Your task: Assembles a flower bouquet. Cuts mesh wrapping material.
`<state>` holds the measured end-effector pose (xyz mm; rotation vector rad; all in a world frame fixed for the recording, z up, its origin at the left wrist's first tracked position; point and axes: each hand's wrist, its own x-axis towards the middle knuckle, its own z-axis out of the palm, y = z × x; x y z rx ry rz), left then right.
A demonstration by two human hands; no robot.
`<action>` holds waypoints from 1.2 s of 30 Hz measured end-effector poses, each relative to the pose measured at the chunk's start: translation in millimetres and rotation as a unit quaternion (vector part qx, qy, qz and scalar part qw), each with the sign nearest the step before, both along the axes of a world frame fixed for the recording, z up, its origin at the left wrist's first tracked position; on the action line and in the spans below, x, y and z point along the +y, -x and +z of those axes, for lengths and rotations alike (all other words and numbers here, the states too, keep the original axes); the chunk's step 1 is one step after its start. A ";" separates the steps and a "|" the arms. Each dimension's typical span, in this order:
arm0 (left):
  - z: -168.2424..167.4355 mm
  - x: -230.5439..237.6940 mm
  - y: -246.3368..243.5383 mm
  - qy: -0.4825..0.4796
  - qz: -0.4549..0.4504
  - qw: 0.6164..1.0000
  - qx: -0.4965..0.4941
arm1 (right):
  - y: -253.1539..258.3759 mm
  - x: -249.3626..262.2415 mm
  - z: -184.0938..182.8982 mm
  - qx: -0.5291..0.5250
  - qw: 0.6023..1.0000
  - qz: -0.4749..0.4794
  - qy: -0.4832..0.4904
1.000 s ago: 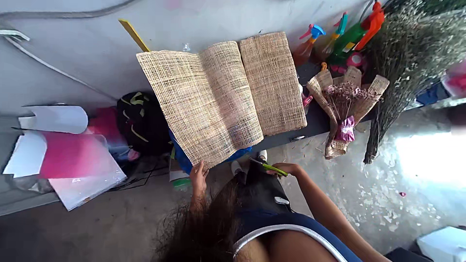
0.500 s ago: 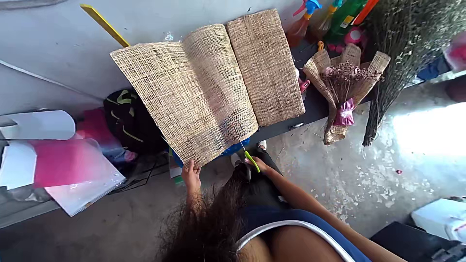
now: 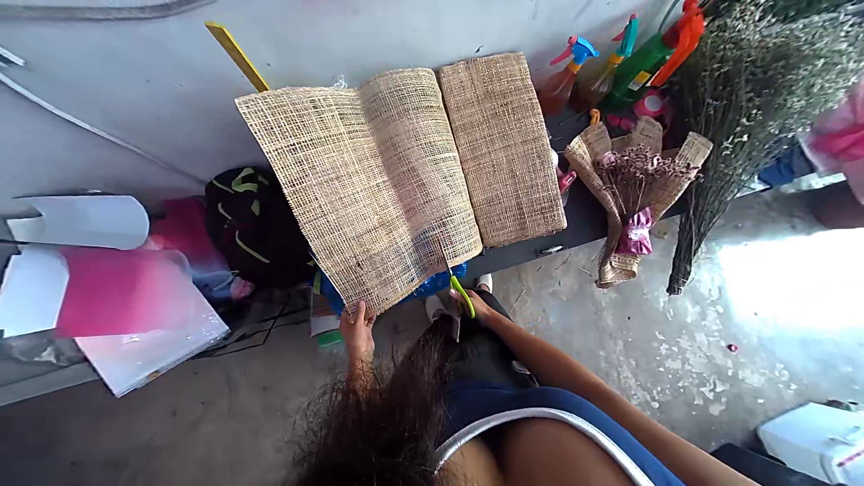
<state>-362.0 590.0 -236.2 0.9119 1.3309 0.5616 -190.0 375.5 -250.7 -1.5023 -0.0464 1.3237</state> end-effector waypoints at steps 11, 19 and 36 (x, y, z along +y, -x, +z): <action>1.3 -2.1 6.3 0.002 -0.004 1.000 -0.015 | -3.8 15.7 8.8 -0.009 1.000 -0.027 -0.010; -0.6 -2.6 15.8 -0.011 -0.013 0.999 -0.034 | -7.6 16.6 21.1 -0.001 0.999 -0.041 -0.026; 9.0 -15.7 31.5 -0.037 -0.014 0.998 -0.053 | -16.8 41.2 40.0 -0.035 0.995 -0.092 0.001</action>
